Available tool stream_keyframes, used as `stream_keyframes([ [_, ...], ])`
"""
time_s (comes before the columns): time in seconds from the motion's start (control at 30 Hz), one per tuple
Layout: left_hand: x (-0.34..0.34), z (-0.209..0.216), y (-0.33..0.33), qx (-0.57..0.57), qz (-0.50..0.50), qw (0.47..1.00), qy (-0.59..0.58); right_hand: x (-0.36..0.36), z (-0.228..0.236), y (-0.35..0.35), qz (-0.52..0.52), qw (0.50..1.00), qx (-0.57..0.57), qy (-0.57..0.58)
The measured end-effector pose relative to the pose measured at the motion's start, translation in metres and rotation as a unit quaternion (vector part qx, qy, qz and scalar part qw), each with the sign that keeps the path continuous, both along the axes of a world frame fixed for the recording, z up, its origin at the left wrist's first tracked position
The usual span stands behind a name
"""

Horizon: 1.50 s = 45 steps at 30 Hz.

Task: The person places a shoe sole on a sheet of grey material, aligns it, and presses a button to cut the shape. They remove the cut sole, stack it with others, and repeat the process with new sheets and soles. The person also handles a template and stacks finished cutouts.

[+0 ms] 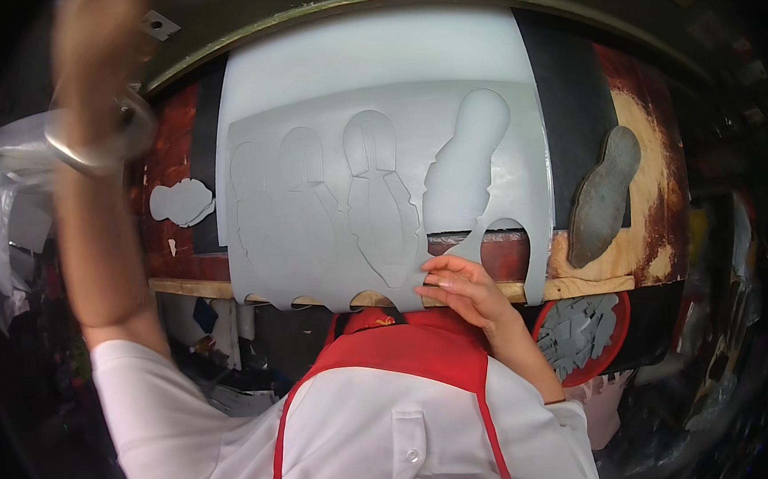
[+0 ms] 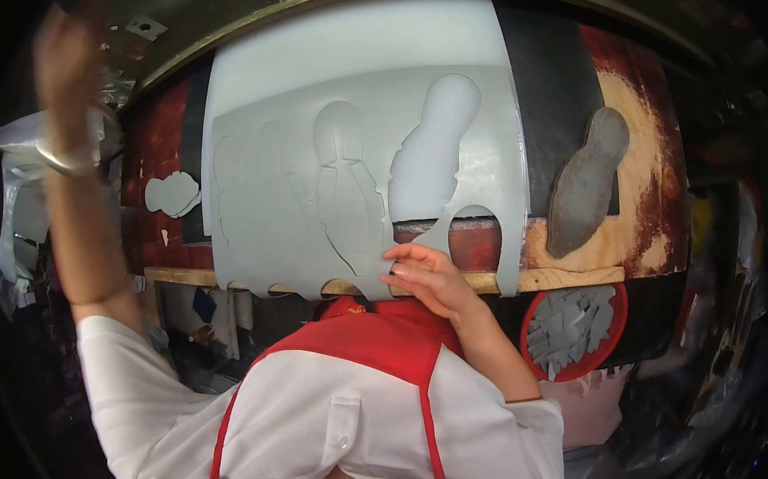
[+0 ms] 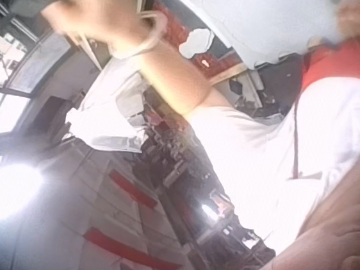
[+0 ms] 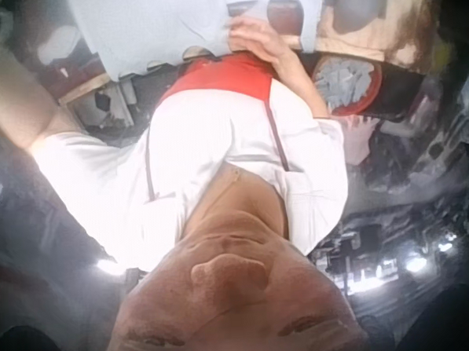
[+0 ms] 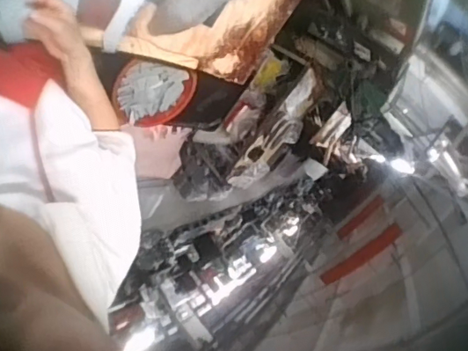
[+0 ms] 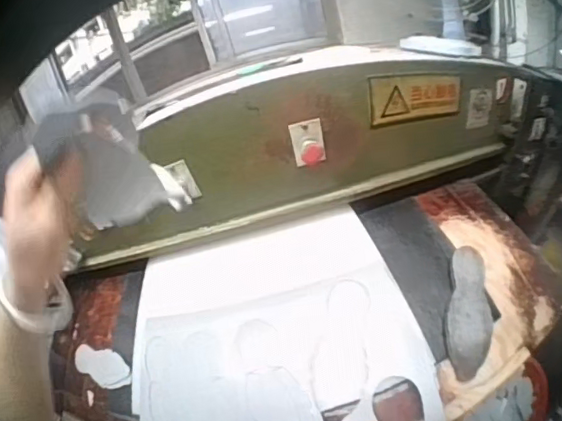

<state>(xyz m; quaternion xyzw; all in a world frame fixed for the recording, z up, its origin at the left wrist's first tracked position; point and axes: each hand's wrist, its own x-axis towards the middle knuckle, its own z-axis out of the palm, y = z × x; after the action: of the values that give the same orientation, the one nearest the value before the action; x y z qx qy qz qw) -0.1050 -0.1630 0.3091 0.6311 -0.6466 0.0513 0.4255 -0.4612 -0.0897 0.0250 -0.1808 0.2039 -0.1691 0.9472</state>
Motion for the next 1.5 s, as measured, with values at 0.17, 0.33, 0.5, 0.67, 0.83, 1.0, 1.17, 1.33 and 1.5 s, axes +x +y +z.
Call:
stream_keyframes([
  [0.17,-0.088,-0.214,0.096,0.191,-0.296,0.927,-0.131,0.012,-0.008,0.002,0.022,0.993,0.102,-0.062],
  [0.33,-0.072,-0.258,0.131,0.262,-0.336,0.904,-0.022,0.024,-0.010,0.007,-0.021,0.986,0.126,-0.105],
  [0.5,-0.063,-0.259,0.106,0.190,-0.394,0.897,-0.071,0.037,0.003,0.019,-0.068,0.989,0.084,-0.098],
  [0.67,-0.051,-0.241,0.060,0.201,-0.122,0.927,0.290,0.027,0.035,0.027,0.001,0.959,-0.153,0.239],
  [0.83,0.043,-0.126,-0.031,-0.070,-0.072,0.959,0.264,0.016,0.067,0.034,-0.090,0.858,-0.278,0.423],
  [1.0,0.090,-0.050,-0.059,-0.124,-0.249,0.936,0.216,0.054,0.061,0.042,-0.143,0.870,-0.295,0.367],
  [1.17,0.052,-0.118,0.018,-0.010,-0.326,0.938,-0.119,0.103,0.026,0.037,0.025,0.875,-0.380,0.299],
  [1.33,0.019,-0.235,0.128,0.137,-0.496,0.842,-0.162,0.110,0.000,0.007,0.125,0.963,-0.176,0.159],
  [1.5,0.034,-0.274,0.141,0.185,-0.492,0.836,-0.156,0.114,-0.013,-0.003,0.125,0.980,-0.129,0.090],
])
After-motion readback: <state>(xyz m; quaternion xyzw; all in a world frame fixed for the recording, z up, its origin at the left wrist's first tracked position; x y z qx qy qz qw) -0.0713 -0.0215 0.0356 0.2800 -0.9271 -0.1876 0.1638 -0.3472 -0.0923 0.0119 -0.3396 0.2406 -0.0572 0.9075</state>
